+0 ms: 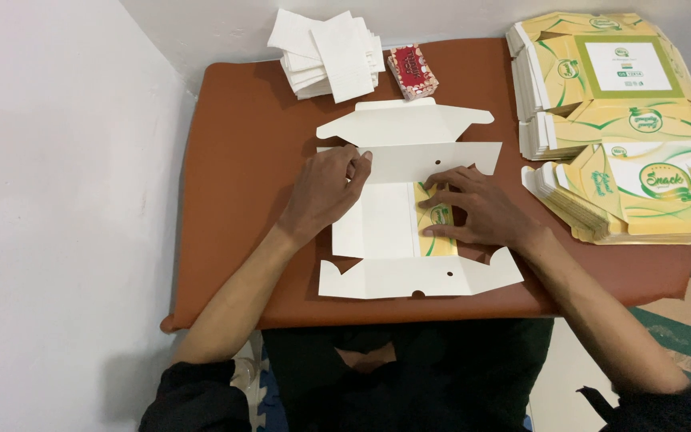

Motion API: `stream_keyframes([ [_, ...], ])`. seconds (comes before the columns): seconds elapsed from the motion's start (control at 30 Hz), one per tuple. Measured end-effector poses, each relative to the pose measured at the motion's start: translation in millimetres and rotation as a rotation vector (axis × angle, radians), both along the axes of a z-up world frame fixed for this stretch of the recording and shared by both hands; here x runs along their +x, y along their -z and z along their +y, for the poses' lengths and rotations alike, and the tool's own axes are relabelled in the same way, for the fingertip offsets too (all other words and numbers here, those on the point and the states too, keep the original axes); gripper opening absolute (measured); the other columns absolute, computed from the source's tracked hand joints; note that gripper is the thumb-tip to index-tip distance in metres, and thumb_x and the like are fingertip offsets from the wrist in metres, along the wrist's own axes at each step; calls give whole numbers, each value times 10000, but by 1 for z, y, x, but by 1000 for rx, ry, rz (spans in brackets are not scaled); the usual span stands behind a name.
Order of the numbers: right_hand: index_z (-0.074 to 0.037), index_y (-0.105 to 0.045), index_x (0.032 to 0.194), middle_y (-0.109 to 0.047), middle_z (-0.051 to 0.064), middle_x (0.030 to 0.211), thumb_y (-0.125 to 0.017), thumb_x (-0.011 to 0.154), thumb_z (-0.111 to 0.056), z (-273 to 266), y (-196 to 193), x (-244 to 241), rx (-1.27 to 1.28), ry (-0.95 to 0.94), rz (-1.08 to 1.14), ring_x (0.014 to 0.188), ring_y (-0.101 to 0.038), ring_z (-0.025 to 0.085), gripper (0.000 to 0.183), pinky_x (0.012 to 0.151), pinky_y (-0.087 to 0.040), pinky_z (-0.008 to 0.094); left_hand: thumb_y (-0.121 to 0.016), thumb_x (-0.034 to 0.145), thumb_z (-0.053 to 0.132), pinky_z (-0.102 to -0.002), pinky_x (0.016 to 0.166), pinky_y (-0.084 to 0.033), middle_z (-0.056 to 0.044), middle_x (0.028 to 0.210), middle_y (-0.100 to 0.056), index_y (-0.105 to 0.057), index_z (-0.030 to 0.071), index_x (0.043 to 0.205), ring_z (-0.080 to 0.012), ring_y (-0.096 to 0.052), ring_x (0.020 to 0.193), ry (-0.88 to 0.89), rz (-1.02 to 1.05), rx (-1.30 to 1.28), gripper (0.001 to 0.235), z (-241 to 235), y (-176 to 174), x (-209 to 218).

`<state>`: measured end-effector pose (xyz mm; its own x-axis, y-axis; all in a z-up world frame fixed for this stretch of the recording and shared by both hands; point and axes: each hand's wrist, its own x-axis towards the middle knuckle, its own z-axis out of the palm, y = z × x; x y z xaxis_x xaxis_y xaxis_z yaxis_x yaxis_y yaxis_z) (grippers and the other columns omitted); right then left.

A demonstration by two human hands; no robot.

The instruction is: Assembling a cardboard box by folding along pre-scored lines and tucking in flaps, then placing paper inserts inside.

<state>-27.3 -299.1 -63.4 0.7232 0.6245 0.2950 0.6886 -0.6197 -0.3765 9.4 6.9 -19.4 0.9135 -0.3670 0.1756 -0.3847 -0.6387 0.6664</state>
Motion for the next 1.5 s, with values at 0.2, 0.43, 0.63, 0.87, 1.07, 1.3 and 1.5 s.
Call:
stream_keyframes([
  [0.2, -170, -830, 1065, -713, 97, 1247, -873, 879, -468, -3, 22, 6, 26, -9, -92, 1089, -695, 285, 354, 897, -515, 417, -531, 1045, 192, -374, 601, -610, -148, 942, -640, -614, 30, 1142, -232, -694, 760, 128, 43, -187, 206, 4, -22, -9],
  [0.43, -176, -830, 1060, -725, 99, 1207, -857, 900, -408, 1, 19, 2, 16, -13, -211, 1042, -711, 279, 283, 841, -531, 405, -664, 862, 99, -413, 717, -636, -149, 960, -610, -553, 3, 1153, -298, -707, 849, 398, 159, -145, 326, -2, -2, -6],
  [0.63, -181, -827, 1053, -739, 88, 1183, -848, 905, -399, 4, 15, 1, -3, 2, -244, 1048, -732, 278, 264, 842, -541, 389, -744, 898, 219, -464, 835, -602, -150, 1002, -685, -624, 37, 1159, -329, -709, 1002, 558, 146, 107, 340, -5, 6, 1],
  [0.87, -173, -821, 1047, -737, 111, 1155, -831, 918, -405, 3, 18, 1, 10, -20, -255, 1015, -722, 285, 266, 825, -537, 401, -751, 1002, 325, -447, 890, -568, -123, 1025, -672, -601, 39, 1281, -310, -661, 1066, 547, 188, 212, 427, -10, 9, -3],
  [1.07, -151, -828, 1036, -747, 115, 1172, -873, 873, -406, 7, 6, -1, 55, -16, -190, 1014, -717, 292, 306, 838, -536, 407, -662, 1055, 409, -433, 874, -544, -100, 1060, -622, -587, 111, 1488, -284, -611, 1024, 599, 120, 301, 531, -8, 20, 2],
  [1.3, -166, -835, 1108, -706, 65, 1196, -870, 932, -275, -12, 13, 7, 186, 150, -254, 952, -663, 258, 210, 822, -543, 387, -444, 1141, 478, -435, 823, -577, -95, 999, -612, -650, 163, 1336, -299, -656, 968, 609, 17, 271, 424, -5, 16, 2],
  [1.5, -154, -701, 1433, -463, 181, 1327, -872, 976, -431, -25, -22, 11, 227, 474, -243, 1187, -518, 381, 561, 990, -478, 527, -466, 1060, 697, -428, 742, -588, -54, 884, -567, -558, 201, 1313, -249, -685, 744, 571, -118, 354, 564, -8, 18, 3],
])
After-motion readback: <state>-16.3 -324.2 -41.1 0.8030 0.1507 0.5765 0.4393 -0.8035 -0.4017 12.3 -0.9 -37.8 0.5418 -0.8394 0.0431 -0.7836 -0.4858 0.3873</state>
